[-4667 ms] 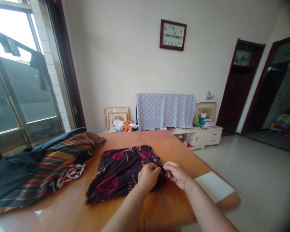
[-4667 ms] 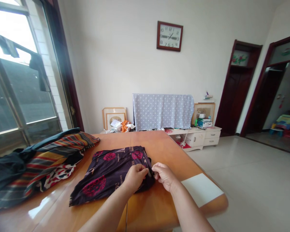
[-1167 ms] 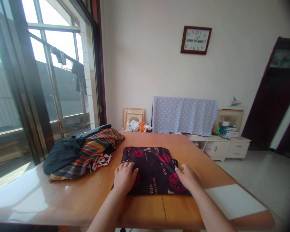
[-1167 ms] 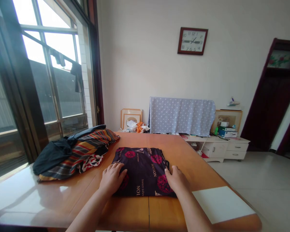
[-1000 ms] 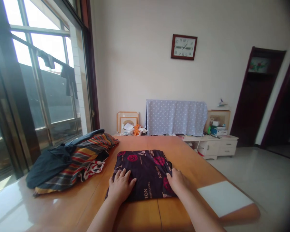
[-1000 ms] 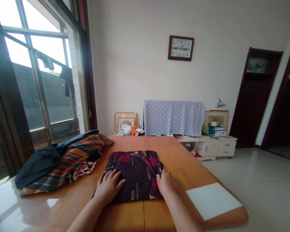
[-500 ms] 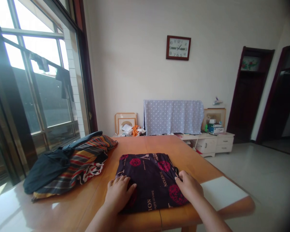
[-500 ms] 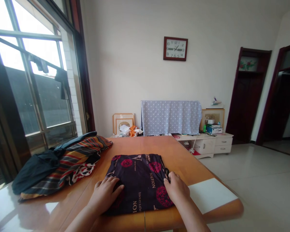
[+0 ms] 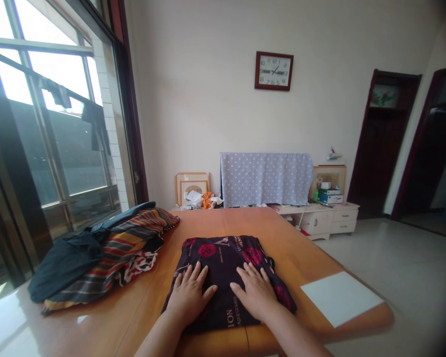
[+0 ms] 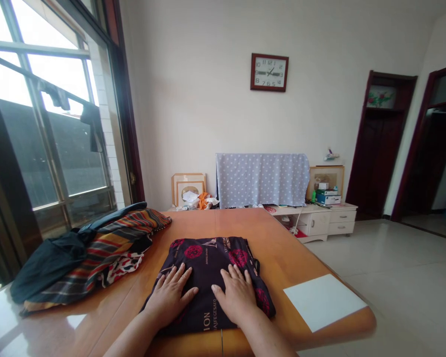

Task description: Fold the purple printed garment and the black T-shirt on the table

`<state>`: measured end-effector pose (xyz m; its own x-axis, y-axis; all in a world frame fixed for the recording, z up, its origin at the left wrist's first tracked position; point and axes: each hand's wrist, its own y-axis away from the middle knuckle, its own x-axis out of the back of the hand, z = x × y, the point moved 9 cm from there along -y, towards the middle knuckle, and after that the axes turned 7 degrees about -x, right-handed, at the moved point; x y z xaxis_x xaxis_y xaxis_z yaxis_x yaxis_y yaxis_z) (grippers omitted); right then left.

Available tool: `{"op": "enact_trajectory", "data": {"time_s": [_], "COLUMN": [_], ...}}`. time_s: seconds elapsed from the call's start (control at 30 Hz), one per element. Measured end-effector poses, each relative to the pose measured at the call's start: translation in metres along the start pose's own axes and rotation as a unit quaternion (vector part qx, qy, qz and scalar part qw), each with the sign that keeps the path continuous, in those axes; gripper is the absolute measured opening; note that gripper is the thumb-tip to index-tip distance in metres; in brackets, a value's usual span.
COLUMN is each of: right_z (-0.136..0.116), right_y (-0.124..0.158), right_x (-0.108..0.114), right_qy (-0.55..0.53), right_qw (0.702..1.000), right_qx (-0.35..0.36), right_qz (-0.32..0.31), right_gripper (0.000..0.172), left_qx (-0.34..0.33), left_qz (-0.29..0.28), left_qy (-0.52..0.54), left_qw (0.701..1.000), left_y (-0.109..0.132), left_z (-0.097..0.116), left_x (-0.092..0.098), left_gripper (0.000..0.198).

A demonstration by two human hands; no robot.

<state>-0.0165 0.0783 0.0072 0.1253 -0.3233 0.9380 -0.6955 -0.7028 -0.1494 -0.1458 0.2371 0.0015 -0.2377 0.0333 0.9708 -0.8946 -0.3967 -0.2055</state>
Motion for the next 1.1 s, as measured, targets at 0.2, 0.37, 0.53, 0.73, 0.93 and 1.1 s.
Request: {"op": "enact_trajectory", "data": {"time_s": [0.2, 0.37, 0.53, 0.73, 0.93, 1.1], "right_z": [0.089, 0.105, 0.013, -0.015, 0.058, 0.062], "right_y": [0.002, -0.009, -0.033, -0.060, -0.080, -0.080], "right_x": [0.011, 0.030, 0.027, -0.013, -0.018, -0.024], "right_qy": [0.076, 0.060, -0.049, -0.020, 0.064, 0.079], "right_qw": [0.987, 0.981, 0.998, 0.999, 0.992, 0.992], "right_qx": [-0.145, -0.178, -0.010, 0.007, -0.106, -0.103], "right_qz": [0.000, 0.046, 0.039, -0.047, -0.019, -0.007], "right_gripper": [0.072, 0.062, 0.054, 0.056, 0.062, 0.062], "left_qx": [0.002, 0.008, 0.016, 0.021, 0.017, 0.011], "left_qz": [-0.015, -0.017, -0.015, -0.020, -0.026, -0.032], "left_qy": [0.000, 0.006, 0.020, 0.035, 0.045, 0.045], "left_qw": [1.000, 1.000, 1.000, 0.999, 0.999, 0.998], "left_y": [0.003, 0.003, 0.005, 0.007, 0.008, -0.012], "left_z": [-0.001, 0.002, 0.003, 0.003, -0.001, 0.000], "left_x": [0.001, 0.003, 0.006, 0.009, 0.004, 0.021], "left_gripper": [0.082, 0.081, 0.079, 0.082, 0.084, 0.069]}}
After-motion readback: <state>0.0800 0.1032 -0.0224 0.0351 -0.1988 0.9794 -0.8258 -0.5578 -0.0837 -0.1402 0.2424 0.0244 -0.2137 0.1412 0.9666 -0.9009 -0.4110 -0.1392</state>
